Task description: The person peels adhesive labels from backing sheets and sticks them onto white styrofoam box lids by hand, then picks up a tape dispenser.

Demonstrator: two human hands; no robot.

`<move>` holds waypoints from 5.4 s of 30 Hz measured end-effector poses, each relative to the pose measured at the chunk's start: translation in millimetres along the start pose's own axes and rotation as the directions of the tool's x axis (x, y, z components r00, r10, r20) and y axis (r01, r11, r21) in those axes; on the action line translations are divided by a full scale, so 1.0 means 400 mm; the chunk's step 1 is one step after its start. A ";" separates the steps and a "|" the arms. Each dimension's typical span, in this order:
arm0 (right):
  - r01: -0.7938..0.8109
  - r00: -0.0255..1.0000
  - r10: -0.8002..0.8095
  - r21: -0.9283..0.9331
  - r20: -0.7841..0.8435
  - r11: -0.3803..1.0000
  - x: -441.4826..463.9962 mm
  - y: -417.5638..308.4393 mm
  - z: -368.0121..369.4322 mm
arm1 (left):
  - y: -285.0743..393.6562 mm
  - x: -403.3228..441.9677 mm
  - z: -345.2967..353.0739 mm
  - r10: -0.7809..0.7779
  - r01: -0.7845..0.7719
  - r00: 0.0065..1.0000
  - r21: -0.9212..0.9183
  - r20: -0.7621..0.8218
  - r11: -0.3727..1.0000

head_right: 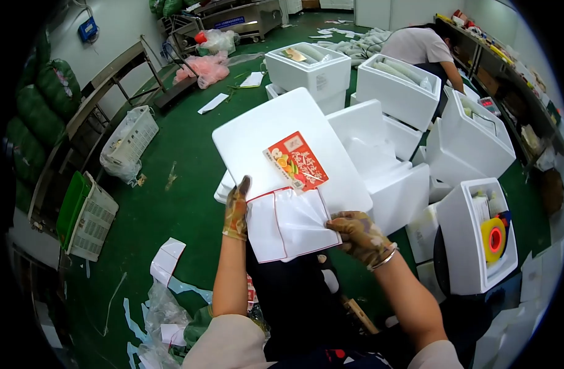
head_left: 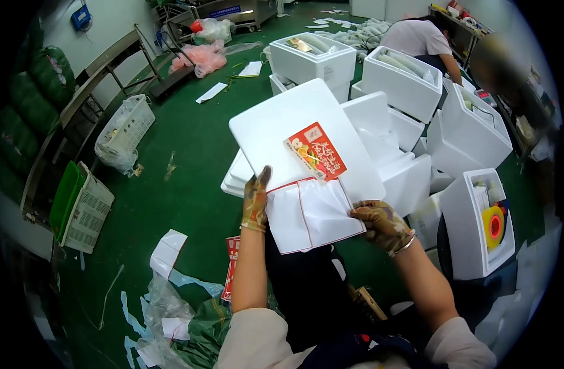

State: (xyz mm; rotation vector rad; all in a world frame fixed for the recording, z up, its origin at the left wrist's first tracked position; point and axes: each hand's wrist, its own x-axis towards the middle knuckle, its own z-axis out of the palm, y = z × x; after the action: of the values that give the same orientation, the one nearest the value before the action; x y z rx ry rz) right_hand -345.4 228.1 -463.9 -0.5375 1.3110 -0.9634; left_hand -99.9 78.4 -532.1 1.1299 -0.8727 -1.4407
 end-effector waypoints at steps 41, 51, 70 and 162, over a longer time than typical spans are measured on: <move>0.768 0.609 -0.756 -0.417 0.240 0.487 0.531 -0.351 0.245 | -0.020 0.161 -0.096 -0.118 0.092 0.993 -0.500 -0.021 0.861; 0.632 0.772 -0.552 -0.475 0.316 0.612 0.408 0.029 0.550 | -0.072 -0.097 -0.346 0.110 0.083 0.981 -0.860 0.160 0.504; 0.246 0.862 -0.493 -0.753 -0.119 0.611 -0.008 -0.017 0.036 | -0.758 -0.110 -0.820 -0.086 0.687 0.710 0.714 -0.699 -0.135; 0.486 0.598 -0.692 -0.869 0.405 -0.088 -0.220 0.367 -0.487 | -0.770 -0.154 0.539 -0.377 0.110 0.883 0.658 0.279 0.745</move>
State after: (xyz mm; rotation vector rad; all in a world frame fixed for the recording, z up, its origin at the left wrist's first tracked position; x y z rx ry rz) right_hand -488.2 414.0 -575.4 -2.3114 1.7890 -0.7591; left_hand -396.4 180.0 -748.8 1.5151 -1.6364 -1.6894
